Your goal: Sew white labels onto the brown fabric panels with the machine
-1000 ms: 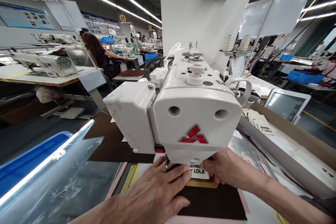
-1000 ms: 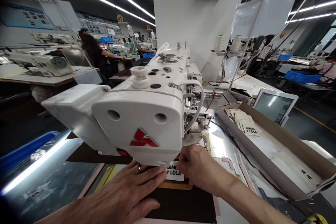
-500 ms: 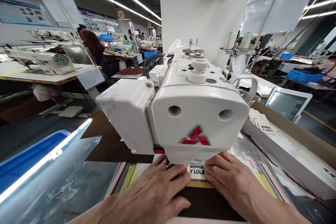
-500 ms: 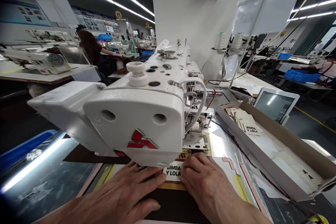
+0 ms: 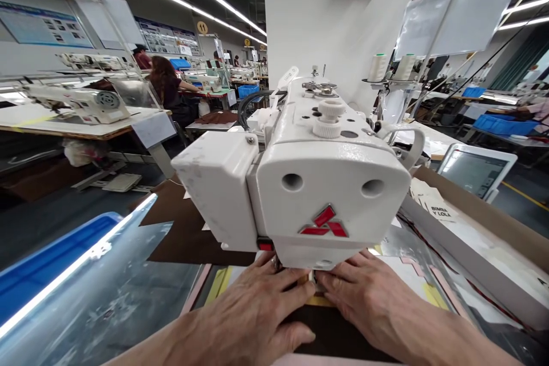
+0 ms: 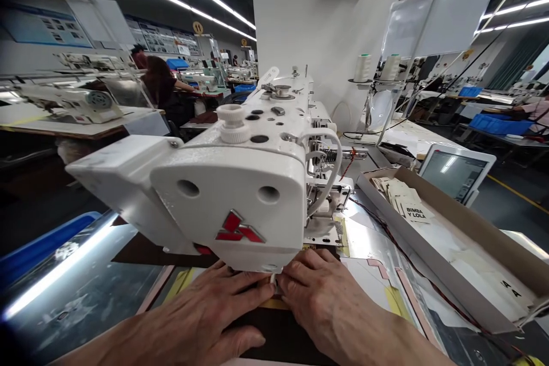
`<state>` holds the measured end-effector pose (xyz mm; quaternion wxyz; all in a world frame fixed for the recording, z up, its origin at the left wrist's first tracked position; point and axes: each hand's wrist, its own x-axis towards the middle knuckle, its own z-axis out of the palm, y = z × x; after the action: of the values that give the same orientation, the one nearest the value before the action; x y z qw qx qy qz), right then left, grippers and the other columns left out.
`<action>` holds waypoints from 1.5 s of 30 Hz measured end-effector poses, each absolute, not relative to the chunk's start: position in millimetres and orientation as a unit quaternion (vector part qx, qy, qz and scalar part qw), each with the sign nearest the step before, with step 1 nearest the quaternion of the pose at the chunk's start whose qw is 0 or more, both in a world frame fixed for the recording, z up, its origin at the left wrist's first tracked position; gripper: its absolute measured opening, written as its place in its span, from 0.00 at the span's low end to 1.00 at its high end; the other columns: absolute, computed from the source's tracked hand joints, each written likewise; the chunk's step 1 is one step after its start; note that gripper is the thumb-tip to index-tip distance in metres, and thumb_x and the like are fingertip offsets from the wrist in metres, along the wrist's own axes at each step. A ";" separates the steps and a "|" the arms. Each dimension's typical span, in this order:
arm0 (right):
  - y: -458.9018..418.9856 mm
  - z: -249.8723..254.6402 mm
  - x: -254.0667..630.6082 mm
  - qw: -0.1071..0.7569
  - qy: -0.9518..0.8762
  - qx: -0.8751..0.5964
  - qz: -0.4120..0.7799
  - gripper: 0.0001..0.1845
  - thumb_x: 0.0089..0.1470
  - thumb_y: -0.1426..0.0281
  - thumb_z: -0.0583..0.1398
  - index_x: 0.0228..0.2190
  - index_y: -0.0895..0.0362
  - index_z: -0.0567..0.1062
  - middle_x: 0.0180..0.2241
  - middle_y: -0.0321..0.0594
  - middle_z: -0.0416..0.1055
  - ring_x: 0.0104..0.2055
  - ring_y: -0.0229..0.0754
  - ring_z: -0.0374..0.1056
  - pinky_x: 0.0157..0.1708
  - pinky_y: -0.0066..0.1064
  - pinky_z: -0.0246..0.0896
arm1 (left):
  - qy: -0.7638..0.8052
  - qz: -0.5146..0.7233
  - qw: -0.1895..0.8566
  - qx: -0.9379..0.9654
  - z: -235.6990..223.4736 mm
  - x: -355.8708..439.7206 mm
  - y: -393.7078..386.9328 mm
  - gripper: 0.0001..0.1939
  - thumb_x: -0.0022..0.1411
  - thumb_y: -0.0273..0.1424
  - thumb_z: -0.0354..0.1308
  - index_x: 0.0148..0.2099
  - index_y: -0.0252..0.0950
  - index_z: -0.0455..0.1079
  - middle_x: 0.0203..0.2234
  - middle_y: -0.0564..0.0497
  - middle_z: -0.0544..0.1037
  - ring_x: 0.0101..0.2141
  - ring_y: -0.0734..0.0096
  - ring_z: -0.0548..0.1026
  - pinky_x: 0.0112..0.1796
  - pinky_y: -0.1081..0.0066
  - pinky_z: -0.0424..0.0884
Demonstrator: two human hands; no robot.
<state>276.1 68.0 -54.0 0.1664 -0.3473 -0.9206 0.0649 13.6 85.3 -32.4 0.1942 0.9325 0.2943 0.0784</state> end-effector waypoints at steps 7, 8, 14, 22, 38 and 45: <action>69.8 -51.8 276.5 0.141 -0.925 -0.341 0.092 0.13 0.73 0.72 0.54 0.54 0.54 0.75 0.50 0.39 0.80 0.50 0.49 0.70 0.51 0.44 0.59 | 0.310 0.058 0.167 0.934 -37.0 9.2 84.8 0.34 0.65 0.34 0.72 0.69 0.39 0.67 0.62 0.50 0.75 0.63 0.47 0.70 0.66 0.51 0.65; 69.7 -50.3 276.3 0.129 -0.925 -0.342 0.101 0.13 0.74 0.72 0.54 0.53 0.55 0.75 0.51 0.39 0.79 0.51 0.50 0.70 0.52 0.44 0.59 | 0.311 0.054 0.165 0.934 -38.0 9.0 85.2 0.34 0.65 0.34 0.72 0.70 0.39 0.66 0.63 0.50 0.74 0.63 0.47 0.70 0.66 0.50 0.64; 70.0 -45.2 274.5 0.101 -0.919 -0.360 0.127 0.14 0.74 0.71 0.53 0.53 0.54 0.75 0.56 0.38 0.77 0.55 0.51 0.68 0.55 0.45 0.58 | 0.324 0.052 0.164 0.930 -42.7 10.0 86.5 0.33 0.65 0.33 0.71 0.69 0.46 0.67 0.63 0.55 0.74 0.63 0.49 0.70 0.68 0.49 0.62; 70.6 -47.1 277.3 0.126 -0.924 -0.340 0.122 0.14 0.73 0.71 0.53 0.53 0.54 0.75 0.56 0.39 0.77 0.56 0.49 0.67 0.60 0.44 0.56 | 0.330 0.009 0.184 0.926 -31.2 12.4 89.0 0.34 0.65 0.37 0.73 0.69 0.44 0.67 0.64 0.54 0.73 0.63 0.48 0.71 0.68 0.48 0.61; 70.8 -49.7 278.7 0.138 -0.923 -0.345 0.098 0.17 0.72 0.69 0.55 0.57 0.49 0.77 0.51 0.43 0.80 0.56 0.50 0.69 0.60 0.45 0.61 | 0.225 0.048 0.098 0.968 -36.5 -5.9 92.5 0.32 0.73 0.48 0.64 0.71 0.41 0.64 0.67 0.48 0.70 0.63 0.50 0.71 0.69 0.52 0.57; 70.5 -43.9 281.8 0.107 -0.921 -0.355 0.122 0.17 0.75 0.62 0.56 0.60 0.47 0.74 0.57 0.38 0.77 0.57 0.47 0.70 0.59 0.43 0.58 | 0.258 0.008 0.121 0.959 -36.5 -5.4 90.1 0.33 0.72 0.48 0.65 0.71 0.43 0.64 0.68 0.51 0.68 0.65 0.48 0.69 0.70 0.47 0.55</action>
<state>281.8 70.5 -43.9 0.1072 -0.3549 -0.9206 0.1223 -5.4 90.1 -36.5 0.1207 0.9586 0.2577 0.0079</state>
